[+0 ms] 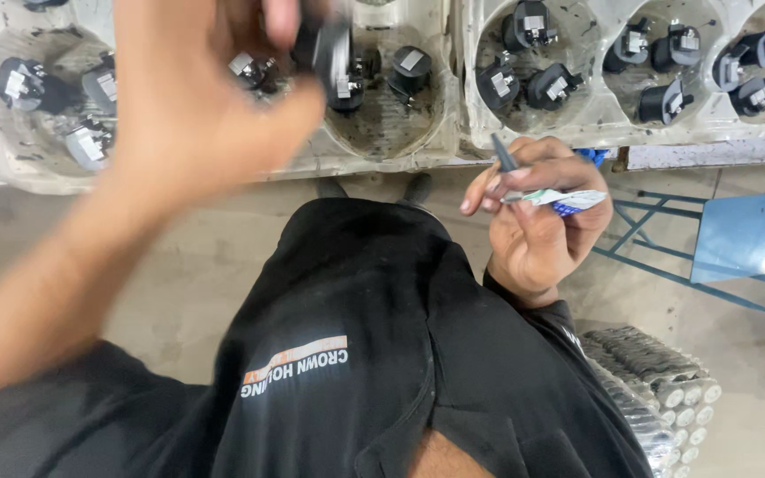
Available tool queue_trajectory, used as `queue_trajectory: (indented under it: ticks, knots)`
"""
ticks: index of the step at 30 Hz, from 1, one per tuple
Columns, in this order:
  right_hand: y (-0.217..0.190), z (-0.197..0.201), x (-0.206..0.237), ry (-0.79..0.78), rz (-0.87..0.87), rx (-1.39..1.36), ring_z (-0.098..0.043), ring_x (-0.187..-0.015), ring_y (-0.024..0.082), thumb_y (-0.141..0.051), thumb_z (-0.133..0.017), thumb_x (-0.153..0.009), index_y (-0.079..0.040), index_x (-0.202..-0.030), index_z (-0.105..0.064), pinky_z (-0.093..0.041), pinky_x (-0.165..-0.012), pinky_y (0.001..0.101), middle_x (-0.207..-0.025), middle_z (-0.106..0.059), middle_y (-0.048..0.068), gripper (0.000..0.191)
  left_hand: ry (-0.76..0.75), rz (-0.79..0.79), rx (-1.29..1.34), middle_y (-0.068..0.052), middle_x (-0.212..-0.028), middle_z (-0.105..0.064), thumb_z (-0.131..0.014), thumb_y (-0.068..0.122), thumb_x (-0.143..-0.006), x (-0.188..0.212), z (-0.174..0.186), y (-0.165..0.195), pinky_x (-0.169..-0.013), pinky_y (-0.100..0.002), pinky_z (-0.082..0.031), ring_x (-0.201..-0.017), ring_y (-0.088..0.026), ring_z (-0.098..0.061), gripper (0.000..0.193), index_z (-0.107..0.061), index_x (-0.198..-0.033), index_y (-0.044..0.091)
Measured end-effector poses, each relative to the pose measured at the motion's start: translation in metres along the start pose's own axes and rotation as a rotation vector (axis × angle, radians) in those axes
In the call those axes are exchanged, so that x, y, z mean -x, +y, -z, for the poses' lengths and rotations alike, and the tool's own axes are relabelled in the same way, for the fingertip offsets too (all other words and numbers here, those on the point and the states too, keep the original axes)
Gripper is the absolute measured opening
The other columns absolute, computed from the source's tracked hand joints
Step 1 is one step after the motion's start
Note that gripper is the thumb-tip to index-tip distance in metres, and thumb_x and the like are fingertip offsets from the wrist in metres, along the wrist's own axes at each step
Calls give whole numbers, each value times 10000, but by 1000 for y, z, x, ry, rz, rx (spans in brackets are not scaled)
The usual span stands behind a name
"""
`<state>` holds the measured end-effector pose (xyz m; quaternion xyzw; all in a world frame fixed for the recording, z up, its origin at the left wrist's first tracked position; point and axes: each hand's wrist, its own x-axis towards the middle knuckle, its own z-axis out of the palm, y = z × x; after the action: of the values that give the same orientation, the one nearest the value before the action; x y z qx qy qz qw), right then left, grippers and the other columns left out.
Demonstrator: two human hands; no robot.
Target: The person sits on the floor in front of trays of black plug adapters. They pick up a tube of adhesive, unscrew its cap, and squeeze adhesive onto the pin area of each plug one at a time, placing each treated plug back into the tray. Near the end they wipe the tube and recap it.
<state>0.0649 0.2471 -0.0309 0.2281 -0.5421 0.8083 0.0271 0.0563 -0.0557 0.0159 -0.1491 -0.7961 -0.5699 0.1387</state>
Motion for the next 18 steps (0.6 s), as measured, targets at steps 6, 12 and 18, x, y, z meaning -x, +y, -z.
queue_trajectory:
  ticks: [6,12,18]
  knots:
    - [-12,-29,-5,-197,-64,78,-690,-723,232,-77,-610,-996,47,-1050,-643,-625,-628,352,-899,-666,188,139,199,224,607,-114,-1227,-628,-842,-112,-894,78,-47,17,-887,-299,-671,-1111,-134,-695,443,-549,-1216,-33]
    - [-20,-36,-22,-552,-36,234,-732,-717,212,-54,-610,-983,13,-967,-678,-590,-679,304,-838,-718,143,97,281,185,599,-98,-1280,-647,-836,-101,-937,82,-71,10,-889,-249,-630,-1100,-127,-679,363,-670,-1256,-48]
    - [-18,-41,-23,-539,-45,239,-714,-692,196,-14,-608,-954,10,-945,-691,-576,-639,280,-814,-715,122,88,249,181,644,-86,-1280,-652,-779,-101,-1034,90,-73,12,-927,-251,-679,-1100,-119,-710,348,-656,-1347,-12]
